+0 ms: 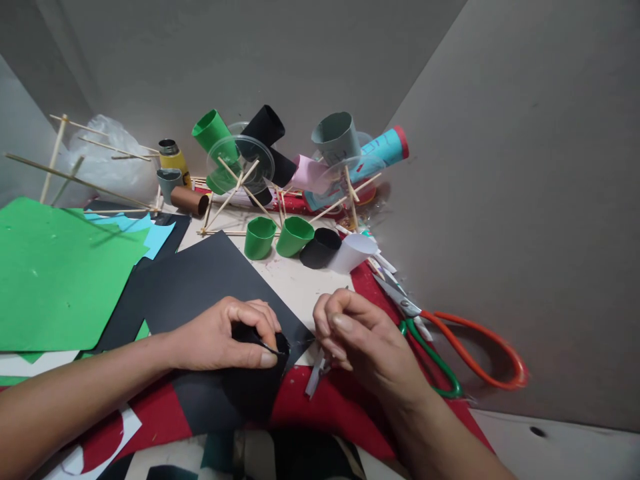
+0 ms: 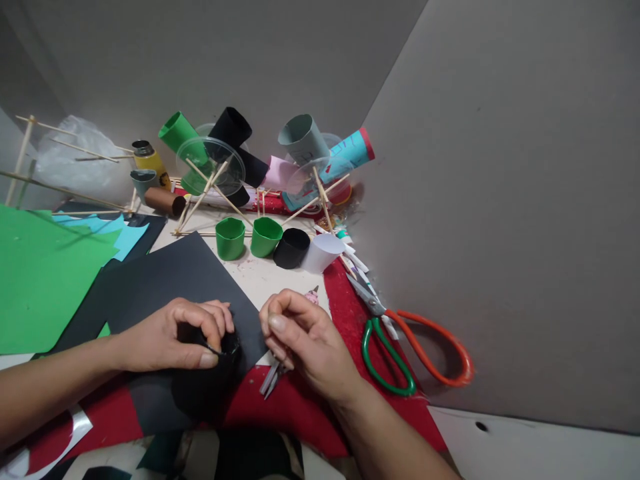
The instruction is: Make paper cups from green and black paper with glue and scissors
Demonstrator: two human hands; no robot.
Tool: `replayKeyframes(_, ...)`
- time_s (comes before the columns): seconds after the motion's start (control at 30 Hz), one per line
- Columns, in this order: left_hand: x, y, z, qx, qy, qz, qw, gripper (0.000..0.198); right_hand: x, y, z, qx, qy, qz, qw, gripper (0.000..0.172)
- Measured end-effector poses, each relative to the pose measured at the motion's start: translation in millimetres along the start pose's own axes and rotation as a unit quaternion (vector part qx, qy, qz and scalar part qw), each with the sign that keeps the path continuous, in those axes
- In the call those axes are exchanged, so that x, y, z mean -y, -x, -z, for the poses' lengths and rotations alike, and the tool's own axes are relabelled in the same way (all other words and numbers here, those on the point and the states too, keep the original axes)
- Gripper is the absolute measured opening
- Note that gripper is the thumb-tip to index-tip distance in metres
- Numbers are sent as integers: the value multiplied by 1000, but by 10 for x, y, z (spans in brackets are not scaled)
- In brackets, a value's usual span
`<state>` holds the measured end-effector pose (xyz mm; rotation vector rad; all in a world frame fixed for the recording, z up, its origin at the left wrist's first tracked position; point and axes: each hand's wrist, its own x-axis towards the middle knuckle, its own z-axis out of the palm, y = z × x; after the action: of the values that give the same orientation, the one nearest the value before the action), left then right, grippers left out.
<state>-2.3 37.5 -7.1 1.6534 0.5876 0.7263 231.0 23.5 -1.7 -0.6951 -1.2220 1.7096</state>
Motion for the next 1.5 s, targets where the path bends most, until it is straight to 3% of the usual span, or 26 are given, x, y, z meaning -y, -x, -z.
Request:
replayKeyframes(0.17, -12, -1, 13, -16, -22, -14, 1000, 7, 42, -4, -1, 16, -21, 4, 1000, 20)
replayKeyframes(0.27, -23, -2, 14, -26, -27, -23, 999, 7, 63, 53, 72, 59, -52, -42, 996, 20)
replayKeyframes(0.4, -52, -4, 5, -36, -46, -51, 997, 6, 90, 156, 279, 202, -12, -128, 971, 20)
replayKeyframes(0.47, -58, -3, -1, -35, -63, -61, 996, 6, 109, 177, 370, 296, 26, -119, 947, 29)
replayKeyframes(0.53, -55, -2, -5, -32, -78, -67, 994, 5, 136, 169, 398, 349, 55, -88, 931, 31)
replayKeyframes(0.6, -50, -1, -8, -32, -89, -73, 993, 6, 161, 139, 347, 308, 92, -64, 945, 26)
replayKeyframes(0.67, -52, -4, -14, -29, -93, -77, 992, 6, 166, 93, 242, 205, 155, -53, 965, 19)
replayKeyframes(0.77, -72, -12, -25, -14, -85, -75, 993, 6, 123, 11, 89, 102, 257, -31, 961, 16)
replayKeyframes(1.03, -59, 7, -12, 29, -46, -39, 998, 3, 26, -72, 39, 160, 287, 3, 944, 13)
replayKeyframes(1.27, -25, -11, -47, 32, -49, -40, 998, 8, -42, -52, -16, 137, 245, -40, 959, 16)
replayKeyframes(1.5, -35, -21, -67, 29, -35, -44, 998, 6, -43, -49, -36, 145, 265, -30, 953, 17)
